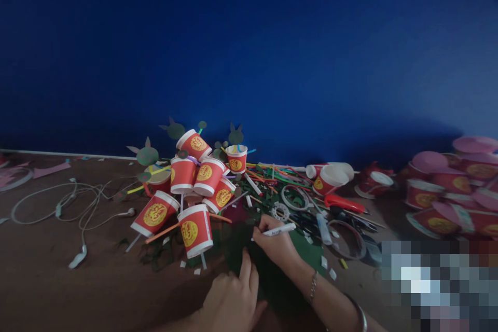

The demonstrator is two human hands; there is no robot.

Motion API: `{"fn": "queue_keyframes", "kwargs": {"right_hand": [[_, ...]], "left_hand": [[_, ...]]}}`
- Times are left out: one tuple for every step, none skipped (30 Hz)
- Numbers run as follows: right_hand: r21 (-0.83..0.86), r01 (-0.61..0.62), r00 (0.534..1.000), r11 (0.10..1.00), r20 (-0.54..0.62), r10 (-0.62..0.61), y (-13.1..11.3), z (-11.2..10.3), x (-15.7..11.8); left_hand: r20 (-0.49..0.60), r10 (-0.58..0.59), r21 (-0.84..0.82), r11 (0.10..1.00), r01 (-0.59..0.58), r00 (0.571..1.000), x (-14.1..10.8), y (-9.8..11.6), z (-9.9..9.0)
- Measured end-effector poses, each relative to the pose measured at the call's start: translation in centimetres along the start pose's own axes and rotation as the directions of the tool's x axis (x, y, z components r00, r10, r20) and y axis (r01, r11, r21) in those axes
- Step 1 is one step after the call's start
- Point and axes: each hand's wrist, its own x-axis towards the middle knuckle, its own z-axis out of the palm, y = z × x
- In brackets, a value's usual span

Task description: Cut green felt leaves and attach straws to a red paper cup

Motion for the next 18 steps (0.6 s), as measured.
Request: {"fn": "queue_keyframes", "kwargs": {"right_hand": [[0.0, 0.0, 1.0, 1.0, -0.006, 0.0, 0.0, -0.01, 0.0], [0.001, -0.001, 1.0, 1.0, -0.008, 0.001, -0.03, -0.03, 0.0], [0.003, -0.003, 1.0, 1.0, -0.006, 0.003, -0.08, -0.06, 0.0], [0.005, -0.006, 1.0, 1.0, -0.002, 0.006, -0.15, -0.09, -0.01], [0.007, -0.01, 1.0, 1.0, 0.004, 0.01, -0.23, -0.12, -0.02], [0.01, -0.014, 1.0, 1.0, 0.012, 0.014, -0.3, -0.15, -0.02], [0.011, -0.017, 1.0, 1.0, 0.018, 0.016, -0.36, -0.16, -0.03], [0.011, -0.019, 1.0, 1.0, 0.02, 0.018, -0.4, -0.15, -0.03], [0.011, -0.02, 1.0, 1.0, 0.018, 0.019, -0.41, -0.13, -0.02], [0.013, -0.019, 1.0, 1.0, 0.014, 0.019, -0.39, -0.1, -0.01], [0.015, -0.017, 1.0, 1.0, 0.009, 0.017, -0.34, -0.05, 0.01], [0.017, -0.013, 1.0, 1.0, 0.003, 0.013, -0.27, -0.01, 0.03], [0.022, -0.008, 1.0, 1.0, -0.004, 0.008, -0.18, 0.02, 0.05], [0.029, -0.003, 1.0, 1.0, -0.012, 0.004, -0.08, 0.05, 0.07], [0.039, -0.002, 1.0, 0.999, -0.016, 0.003, 0.02, 0.05, 0.09], [0.059, -0.007, 1.0, 0.998, -0.02, 0.008, 0.11, 0.02, 0.11], [0.093, -0.016, 1.0, 0.996, -0.018, 0.018, 0.19, -0.02, 0.11], [0.138, -0.027, 1.0, 0.99, -0.011, 0.029, 0.25, -0.08, 0.1]], "left_hand": [[-0.002, 0.001, 0.003, 1.0, -0.001, 1.0, 0.0, -0.01, 0.07], [-0.003, 0.0, 0.006, 1.0, 0.0, 1.0, 0.0, -0.03, 0.12], [-0.002, 0.0, 0.009, 1.0, 0.0, 1.0, 0.01, -0.03, 0.15], [-0.001, 0.002, 0.011, 1.0, -0.002, 1.0, 0.02, -0.04, 0.16], [0.003, 0.003, 0.011, 1.0, -0.003, 1.0, 0.03, -0.04, 0.14], [0.007, 0.001, 0.009, 1.0, -0.001, 1.0, 0.04, -0.04, 0.1], [0.01, -0.001, 0.005, 1.0, 0.001, 1.0, 0.06, -0.02, 0.03], [0.011, -0.002, 0.001, 1.0, 0.002, 1.0, 0.07, -0.01, -0.05], [0.01, -0.003, -0.002, 1.0, 0.003, 1.0, 0.08, 0.01, -0.13], [0.01, -0.009, -0.004, 1.0, 0.009, 1.0, 0.08, 0.03, -0.22], [0.013, -0.014, -0.004, 1.0, 0.014, 1.0, 0.08, 0.05, -0.28], [0.018, -0.016, -0.004, 1.0, 0.016, 1.0, 0.07, 0.07, -0.33], [0.025, -0.018, -0.006, 1.0, 0.018, 1.0, 0.05, 0.07, -0.35], [0.029, -0.018, -0.008, 1.0, 0.018, 0.999, 0.03, 0.08, -0.35], [0.032, -0.015, -0.011, 1.0, 0.015, 0.999, 0.01, 0.07, -0.32], [0.032, -0.01, -0.014, 1.0, 0.011, 0.999, -0.01, 0.06, -0.28], [0.03, -0.009, -0.014, 1.0, 0.009, 1.0, -0.02, 0.05, -0.24], [0.03, -0.008, -0.013, 1.0, 0.008, 1.0, -0.02, 0.04, -0.2]]}}
